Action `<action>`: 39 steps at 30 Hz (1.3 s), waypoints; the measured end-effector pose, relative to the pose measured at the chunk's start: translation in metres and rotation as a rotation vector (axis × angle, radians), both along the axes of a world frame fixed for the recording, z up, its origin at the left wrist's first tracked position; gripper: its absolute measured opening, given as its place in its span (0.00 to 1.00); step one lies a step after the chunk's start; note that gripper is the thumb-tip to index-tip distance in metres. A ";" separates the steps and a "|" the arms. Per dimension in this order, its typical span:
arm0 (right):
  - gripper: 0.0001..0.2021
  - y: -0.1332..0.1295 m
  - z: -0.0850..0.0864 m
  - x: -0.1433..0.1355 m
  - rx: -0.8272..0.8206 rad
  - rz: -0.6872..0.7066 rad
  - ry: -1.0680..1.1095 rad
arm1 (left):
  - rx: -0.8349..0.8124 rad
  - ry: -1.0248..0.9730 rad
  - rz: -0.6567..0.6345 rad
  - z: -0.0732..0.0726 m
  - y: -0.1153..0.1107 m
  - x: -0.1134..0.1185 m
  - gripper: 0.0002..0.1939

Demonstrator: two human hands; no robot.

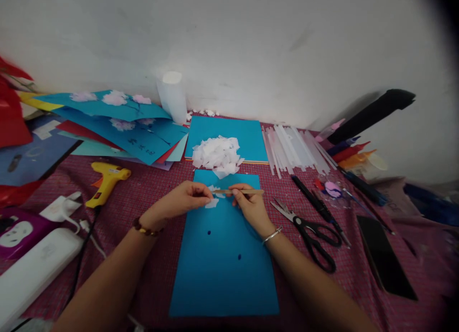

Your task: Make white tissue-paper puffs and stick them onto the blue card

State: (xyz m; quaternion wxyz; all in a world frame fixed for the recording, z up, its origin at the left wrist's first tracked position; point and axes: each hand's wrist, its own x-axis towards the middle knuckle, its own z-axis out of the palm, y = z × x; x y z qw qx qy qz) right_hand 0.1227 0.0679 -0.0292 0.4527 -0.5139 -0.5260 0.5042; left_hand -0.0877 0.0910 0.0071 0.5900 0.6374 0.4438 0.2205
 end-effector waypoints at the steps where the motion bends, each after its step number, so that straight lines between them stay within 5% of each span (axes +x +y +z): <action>1: 0.09 0.000 0.000 0.000 -0.004 0.003 0.004 | 0.038 0.019 0.036 -0.005 0.002 0.003 0.08; 8: 0.10 -0.002 0.002 0.002 0.003 -0.019 0.048 | 0.217 0.105 0.160 -0.029 0.011 0.009 0.04; 14: 0.11 -0.011 0.001 0.005 0.053 -0.108 0.116 | 0.285 0.124 0.173 -0.029 0.011 0.013 0.03; 24: 0.10 -0.016 -0.001 0.001 0.121 -0.005 -0.059 | 0.303 0.126 0.180 -0.036 0.012 0.013 0.03; 29: 0.10 -0.015 -0.006 0.002 0.163 0.008 -0.132 | 0.275 0.091 0.206 -0.026 0.012 0.013 0.05; 34: 0.10 -0.015 -0.009 0.003 0.222 0.005 -0.172 | 0.374 0.126 0.029 -0.014 0.007 -0.003 0.11; 39: 0.09 -0.016 -0.001 0.000 0.381 0.057 -0.339 | 0.567 0.275 -0.120 -0.019 0.006 -0.013 0.15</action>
